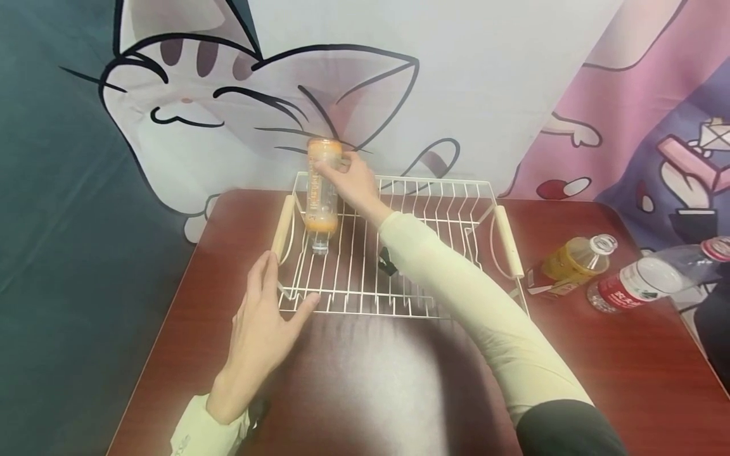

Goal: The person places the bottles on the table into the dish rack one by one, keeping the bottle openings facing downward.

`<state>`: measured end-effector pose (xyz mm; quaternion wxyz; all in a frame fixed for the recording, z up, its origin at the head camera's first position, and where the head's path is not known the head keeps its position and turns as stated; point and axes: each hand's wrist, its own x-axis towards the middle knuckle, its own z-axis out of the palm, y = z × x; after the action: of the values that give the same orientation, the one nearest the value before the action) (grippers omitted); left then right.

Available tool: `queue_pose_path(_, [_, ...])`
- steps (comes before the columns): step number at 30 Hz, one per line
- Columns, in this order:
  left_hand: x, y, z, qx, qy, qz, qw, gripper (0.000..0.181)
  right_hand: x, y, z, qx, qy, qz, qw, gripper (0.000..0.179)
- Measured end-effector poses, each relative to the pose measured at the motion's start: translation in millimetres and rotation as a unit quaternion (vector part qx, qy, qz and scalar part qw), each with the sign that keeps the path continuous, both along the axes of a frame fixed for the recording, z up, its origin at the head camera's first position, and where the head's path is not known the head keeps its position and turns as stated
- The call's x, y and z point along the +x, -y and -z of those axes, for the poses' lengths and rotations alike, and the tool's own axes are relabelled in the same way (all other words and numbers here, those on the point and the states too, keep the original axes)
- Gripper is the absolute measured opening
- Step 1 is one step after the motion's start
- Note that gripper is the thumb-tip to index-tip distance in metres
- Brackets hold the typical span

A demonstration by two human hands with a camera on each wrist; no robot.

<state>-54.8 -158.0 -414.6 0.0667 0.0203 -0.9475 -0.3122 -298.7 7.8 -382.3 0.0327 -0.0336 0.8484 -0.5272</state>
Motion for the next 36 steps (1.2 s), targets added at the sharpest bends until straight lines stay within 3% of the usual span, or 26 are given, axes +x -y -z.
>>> queue_pose_path(10, [-3.2, -1.6, -1.9, -0.002, -0.008, 0.005, 1.0000, 0.102, -1.8, -9, -0.6, -0.012, 0.012, -0.011, 0.9998, 0.088])
queue_pose_path(17, [-7.7, 0.9, -6.6, -0.009, -0.024, 0.001, 0.9997, 0.096, 6.6, -32, -14.9, -0.024, 0.014, -0.026, 0.9993, 0.090])
queue_pose_path(24, [-8.7, 3.6, -10.2, -0.020, -0.024, -0.010, 0.9995, 0.092, 23.4, -53, -30.7, -0.022, 0.014, -0.030, 0.9992, 0.088])
queue_pose_path(36, [-16.9, 7.7, -9.9, -0.030, -0.055, -0.011, 0.9980, 0.083, 65.9, -113, -57.0, -0.031, 0.009, -0.039, 0.9987, 0.080])
